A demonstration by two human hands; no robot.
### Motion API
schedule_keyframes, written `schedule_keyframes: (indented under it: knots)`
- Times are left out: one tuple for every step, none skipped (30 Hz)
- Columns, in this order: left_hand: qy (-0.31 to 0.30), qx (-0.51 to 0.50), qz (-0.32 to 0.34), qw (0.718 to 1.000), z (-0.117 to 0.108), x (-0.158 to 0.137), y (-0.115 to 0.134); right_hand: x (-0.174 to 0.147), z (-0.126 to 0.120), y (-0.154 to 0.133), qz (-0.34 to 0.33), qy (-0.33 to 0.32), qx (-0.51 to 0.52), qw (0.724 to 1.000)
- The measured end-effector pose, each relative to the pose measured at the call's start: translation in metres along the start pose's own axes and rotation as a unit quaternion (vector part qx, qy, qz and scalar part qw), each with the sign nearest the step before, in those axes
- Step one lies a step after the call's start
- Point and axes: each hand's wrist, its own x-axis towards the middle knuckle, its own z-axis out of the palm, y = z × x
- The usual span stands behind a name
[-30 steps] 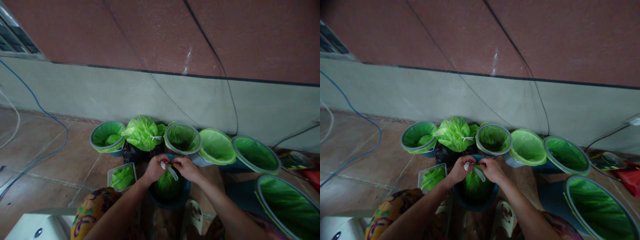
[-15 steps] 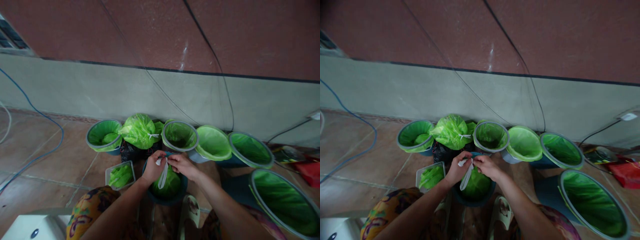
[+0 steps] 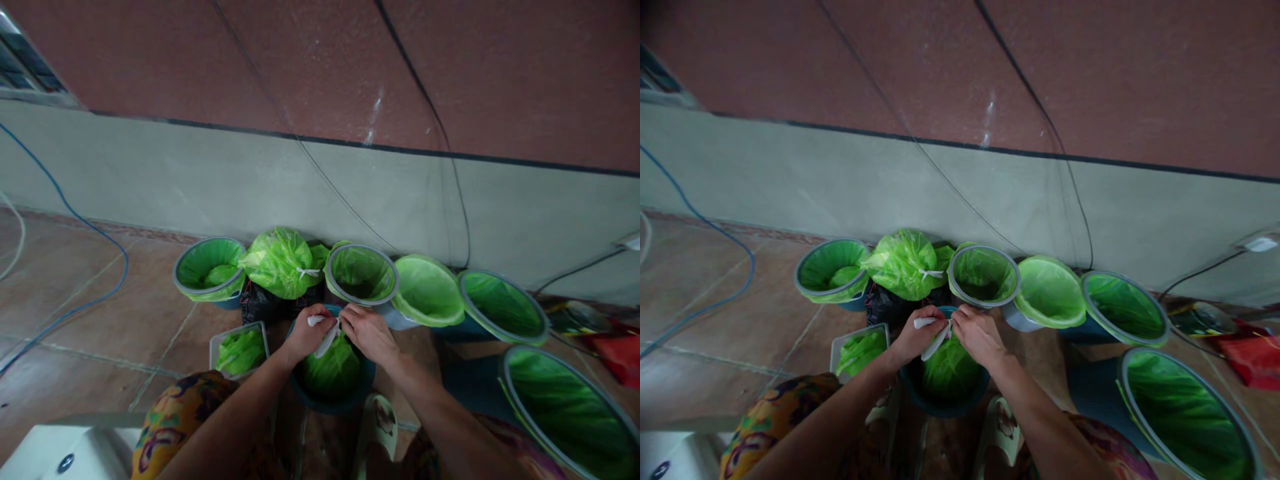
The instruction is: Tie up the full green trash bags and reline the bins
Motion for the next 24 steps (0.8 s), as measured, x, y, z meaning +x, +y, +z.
schedule_keyframes:
  knots:
    - [-0.001, 0.003, 0.001, 1.0, 0.0, 0.0, -0.001, 0.0, 0.001, 0.0, 0.0, -0.002, -0.011, 1.0]
    - [0.0, 0.012, 0.002, 1.0, 0.0, 0.001, -0.001, -0.001, 0.002, 0.001, 0.001, -0.003, -0.016, 1.0]
    - [0.002, 0.023, 0.003, 1.0, 0.0, 0.001, -0.001, -0.001, 0.003, 0.002, 0.001, -0.003, -0.018, 1.0]
    - [0.003, 0.033, 0.002, 0.999, -0.001, 0.002, 0.0, -0.001, 0.003, 0.003, 0.0, -0.003, -0.018, 1.0]
    - [0.003, 0.042, 0.0, 0.999, -0.001, 0.002, 0.001, -0.001, 0.003, 0.004, 0.0, -0.004, -0.014, 1.0]
    - [0.001, 0.049, -0.004, 0.999, -0.002, 0.002, 0.002, -0.001, 0.004, 0.005, 0.002, -0.004, -0.011, 1.0]
    - [-0.002, 0.054, -0.009, 0.999, -0.002, 0.001, 0.004, -0.001, 0.004, 0.007, 0.008, -0.004, -0.008, 1.0]
    - [-0.006, 0.056, -0.014, 0.998, -0.003, 0.001, 0.005, -0.001, 0.004, 0.008, 0.018, -0.005, -0.006, 1.0]
    - [-0.01, 0.056, -0.018, 0.998, -0.003, 0.0, 0.007, -0.001, 0.005, 0.009, 0.029, -0.007, -0.007, 1.0]
    - [-0.018, 0.055, -0.02, 0.998, -0.004, -0.001, 0.009, -0.001, 0.006, 0.009, 0.04, -0.01, -0.009, 0.999]
    - [-0.026, 0.053, -0.02, 0.998, -0.004, -0.002, 0.011, -0.001, 0.007, 0.01, 0.051, -0.012, -0.011, 0.999]
    - [-0.035, 0.049, -0.019, 0.998, -0.004, -0.002, 0.012, -0.001, 0.009, 0.01, 0.06, -0.014, -0.014, 0.998]
    - [-0.043, 0.043, -0.017, 0.998, -0.004, -0.003, 0.013, -0.001, 0.01, 0.01, 0.068, -0.016, -0.017, 0.997]
    - [-0.049, 0.038, -0.016, 0.998, -0.004, -0.003, 0.013, -0.001, 0.011, 0.009, 0.076, -0.018, -0.019, 0.997]
    - [-0.053, 0.033, -0.017, 0.998, -0.004, -0.002, 0.012, -0.001, 0.012, 0.008, 0.084, -0.018, -0.021, 0.996]
    - [-0.053, 0.031, -0.019, 0.998, -0.004, -0.002, 0.011, -0.001, 0.013, 0.008, 0.09, -0.019, -0.02, 0.996]
    - [-0.052, 0.032, -0.021, 0.998, -0.005, 0.0, 0.009, -0.001, 0.014, 0.008, 0.094, -0.021, -0.017, 0.995]
    - [-0.05, 0.034, -0.022, 0.998, -0.005, 0.001, 0.006, -0.001, 0.015, 0.008, 0.095, -0.023, -0.011, 0.995]
    - [-0.048, 0.037, -0.024, 0.998, -0.006, 0.002, 0.002, -0.001, 0.016, 0.008, 0.095, -0.025, -0.002, 0.995]
    - [-0.045, 0.041, -0.027, 0.998, -0.007, 0.003, -0.003, -0.002, 0.017, 0.008, 0.097, -0.027, 0.009, 0.995]
    - [-0.043, 0.045, -0.032, 0.998, -0.007, 0.005, -0.008, -0.003, 0.018, 0.009, 0.099, -0.031, 0.022, 0.994]
    - [-0.042, 0.051, -0.037, 0.997, -0.008, 0.006, -0.013, -0.004, 0.02, 0.009, 0.104, -0.039, 0.035, 0.993]
    - [-0.038, 0.058, -0.039, 0.997, -0.008, 0.006, -0.019, -0.006, 0.022, 0.008, 0.109, -0.054, 0.047, 0.991]
    - [-0.031, 0.071, -0.037, 0.996, -0.008, 0.006, -0.023, -0.008, 0.025, 0.006, 0.114, -0.074, 0.057, 0.989]
